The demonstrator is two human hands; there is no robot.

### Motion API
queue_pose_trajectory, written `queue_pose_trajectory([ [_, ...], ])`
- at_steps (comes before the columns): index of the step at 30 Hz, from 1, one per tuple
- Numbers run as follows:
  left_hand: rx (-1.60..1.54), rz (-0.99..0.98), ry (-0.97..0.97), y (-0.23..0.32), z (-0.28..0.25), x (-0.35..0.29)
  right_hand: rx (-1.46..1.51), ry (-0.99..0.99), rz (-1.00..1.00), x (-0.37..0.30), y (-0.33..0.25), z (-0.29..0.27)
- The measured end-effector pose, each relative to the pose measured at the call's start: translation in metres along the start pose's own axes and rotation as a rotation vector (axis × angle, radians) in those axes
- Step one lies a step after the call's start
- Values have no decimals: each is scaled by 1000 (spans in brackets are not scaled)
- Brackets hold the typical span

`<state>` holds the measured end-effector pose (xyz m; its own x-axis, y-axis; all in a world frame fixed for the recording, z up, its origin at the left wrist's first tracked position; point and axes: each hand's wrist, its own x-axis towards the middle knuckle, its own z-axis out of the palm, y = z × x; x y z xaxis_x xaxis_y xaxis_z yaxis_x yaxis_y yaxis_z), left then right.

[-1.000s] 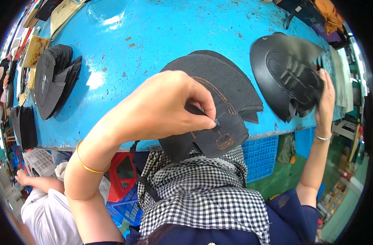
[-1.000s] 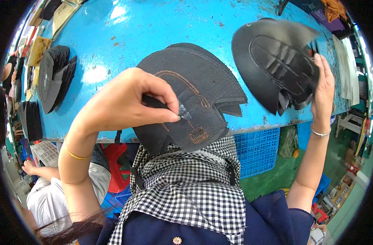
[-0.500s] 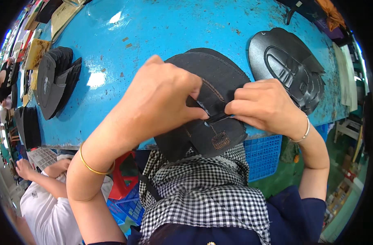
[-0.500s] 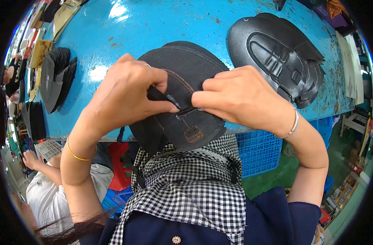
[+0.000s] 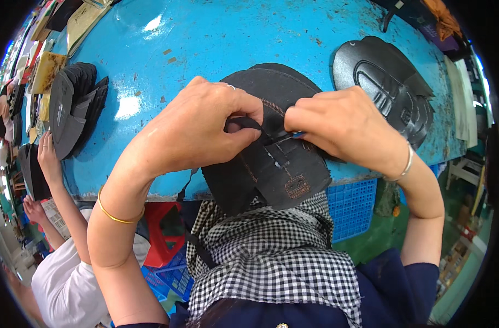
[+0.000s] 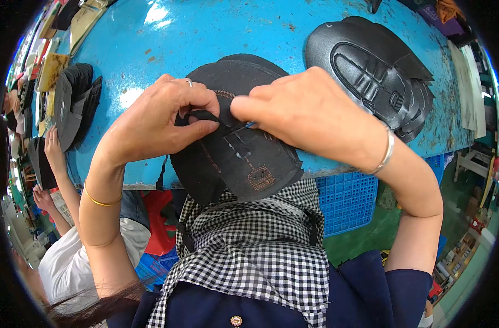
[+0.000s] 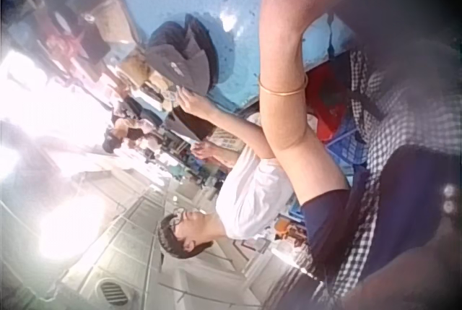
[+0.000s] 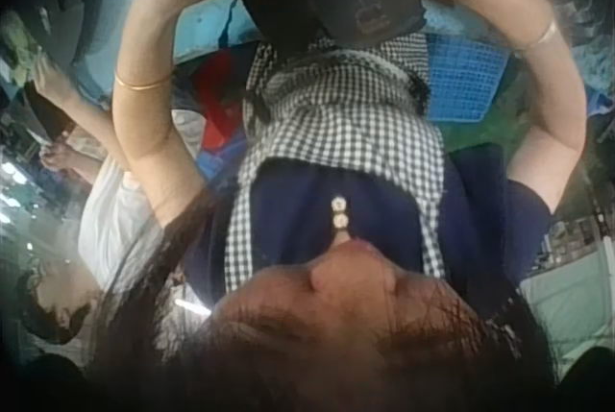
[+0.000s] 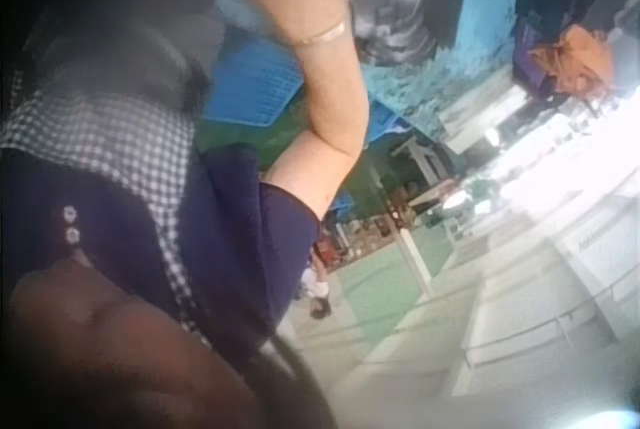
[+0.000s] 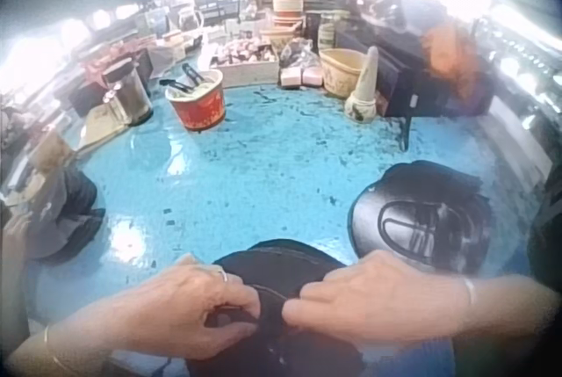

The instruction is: The person assembles and trims black leather shoe components at a factory workstation, using snips and trimmers to remove excess material.

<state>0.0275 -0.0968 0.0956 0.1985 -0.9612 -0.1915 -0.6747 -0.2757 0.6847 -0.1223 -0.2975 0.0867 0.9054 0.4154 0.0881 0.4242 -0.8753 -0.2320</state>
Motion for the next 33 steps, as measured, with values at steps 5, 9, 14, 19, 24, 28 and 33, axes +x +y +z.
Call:
queue_pose_trajectory([
  [5,18,69,29,-2,1,-3,213,17,111,4,7,-6],
  [9,45,174,96,-5,5,-7,233,54,77,12,2,6],
  [14,-413,-74,198,-11,3,-18,338,198,167,3,-10,-7],
  [19,-732,-165,426,-7,-19,-30,-215,120,-50,-5,-65,16],
  [24,-489,-32,552,16,-38,-37,-407,121,35,-3,-86,35],
  [28,-402,12,613,30,-38,-47,245,298,214,3,-53,18],
  [33,-589,-20,422,40,-20,-39,510,793,659,-91,9,0],
])
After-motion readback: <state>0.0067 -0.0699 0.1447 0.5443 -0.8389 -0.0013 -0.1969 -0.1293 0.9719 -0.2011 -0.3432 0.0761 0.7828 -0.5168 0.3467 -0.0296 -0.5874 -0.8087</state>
